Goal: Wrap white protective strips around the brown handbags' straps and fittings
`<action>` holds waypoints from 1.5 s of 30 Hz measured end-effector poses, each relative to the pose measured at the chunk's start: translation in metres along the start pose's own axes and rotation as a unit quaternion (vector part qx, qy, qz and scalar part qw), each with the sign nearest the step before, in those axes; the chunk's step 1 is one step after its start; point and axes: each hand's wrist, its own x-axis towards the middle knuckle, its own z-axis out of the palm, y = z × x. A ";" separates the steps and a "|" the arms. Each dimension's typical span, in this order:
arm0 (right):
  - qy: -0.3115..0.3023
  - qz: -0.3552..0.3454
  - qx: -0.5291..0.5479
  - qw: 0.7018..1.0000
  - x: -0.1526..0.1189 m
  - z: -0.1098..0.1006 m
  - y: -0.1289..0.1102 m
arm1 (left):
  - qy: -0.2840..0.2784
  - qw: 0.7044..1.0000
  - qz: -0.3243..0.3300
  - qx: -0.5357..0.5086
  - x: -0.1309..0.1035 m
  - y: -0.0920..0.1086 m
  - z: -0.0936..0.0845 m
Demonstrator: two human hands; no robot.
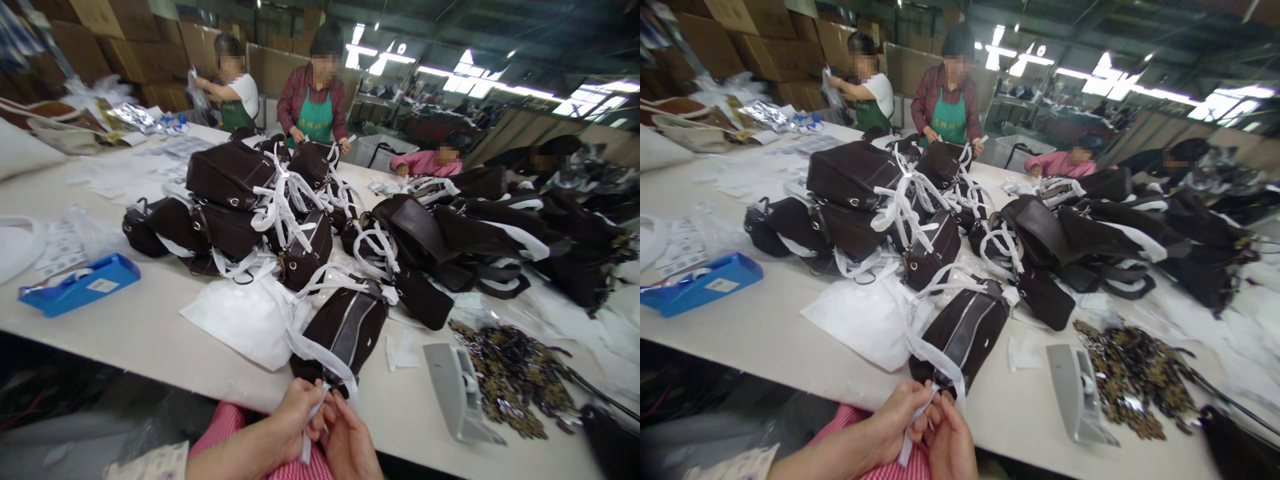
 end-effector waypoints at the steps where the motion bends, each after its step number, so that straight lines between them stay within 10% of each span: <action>1: -0.010 0.009 -0.004 1.000 0.002 0.001 0.002 | -0.002 1.000 0.005 0.004 0.000 -0.002 0.000; 15: 0.089 -0.072 -0.050 0.992 0.011 0.000 0.000 | 0.063 0.996 -0.059 0.033 0.013 0.017 -0.009; 25: 0.066 0.018 -0.062 0.996 0.014 -0.006 -0.013 | -0.036 0.977 -0.210 0.002 0.031 0.015 -0.024; 39: 0.079 0.002 -0.104 0.992 0.015 -0.008 -0.014 | 0.001 0.983 0.020 0.183 0.011 0.028 -0.014; 45: 0.128 -0.086 -0.188 0.970 0.020 -0.016 -0.002 | 0.041 0.833 0.223 0.505 0.009 0.035 -0.015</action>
